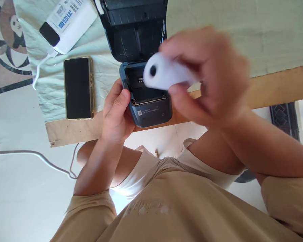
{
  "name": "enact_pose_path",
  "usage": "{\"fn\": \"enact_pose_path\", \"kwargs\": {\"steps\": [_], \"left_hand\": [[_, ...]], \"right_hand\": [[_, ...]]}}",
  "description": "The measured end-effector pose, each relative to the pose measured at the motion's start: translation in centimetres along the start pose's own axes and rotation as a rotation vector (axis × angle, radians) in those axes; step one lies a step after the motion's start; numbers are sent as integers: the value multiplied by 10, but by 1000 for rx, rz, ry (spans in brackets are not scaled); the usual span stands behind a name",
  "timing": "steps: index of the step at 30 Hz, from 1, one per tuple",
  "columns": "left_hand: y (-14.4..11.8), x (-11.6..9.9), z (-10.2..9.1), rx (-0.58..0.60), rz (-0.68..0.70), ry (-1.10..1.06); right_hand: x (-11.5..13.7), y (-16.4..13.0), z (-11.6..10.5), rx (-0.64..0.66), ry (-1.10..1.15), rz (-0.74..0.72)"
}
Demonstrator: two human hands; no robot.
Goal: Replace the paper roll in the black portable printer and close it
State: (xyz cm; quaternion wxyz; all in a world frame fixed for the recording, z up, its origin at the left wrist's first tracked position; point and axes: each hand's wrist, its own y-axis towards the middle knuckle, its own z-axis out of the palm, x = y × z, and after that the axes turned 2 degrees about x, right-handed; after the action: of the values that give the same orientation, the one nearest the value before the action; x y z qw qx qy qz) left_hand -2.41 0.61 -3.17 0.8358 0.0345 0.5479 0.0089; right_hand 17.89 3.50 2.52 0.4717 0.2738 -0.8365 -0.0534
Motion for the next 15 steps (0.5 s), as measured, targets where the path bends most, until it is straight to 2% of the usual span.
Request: {"fn": "enact_pose_path", "kwargs": {"steps": [2,4,6,9,12,15], "left_hand": [[0,1,-1,-24,26,44],[0,2,-2,-60,36,77],[0,4,-4,-72,31,82],[0,7,-6,-32,36,52],[-1,8,-7,-9,22,21],[-1,8,-7,-9,15,-2]], "right_hand": [[9,2,13,-18,-90,-200],[12,7,22,-50,-189,-328],[11,12,26,-88,-279,-342],[3,17,27,-79,-369,-305],[-6,18,28,-49,-335,-354],[-7,17,29,-142,-286,-412]]}}
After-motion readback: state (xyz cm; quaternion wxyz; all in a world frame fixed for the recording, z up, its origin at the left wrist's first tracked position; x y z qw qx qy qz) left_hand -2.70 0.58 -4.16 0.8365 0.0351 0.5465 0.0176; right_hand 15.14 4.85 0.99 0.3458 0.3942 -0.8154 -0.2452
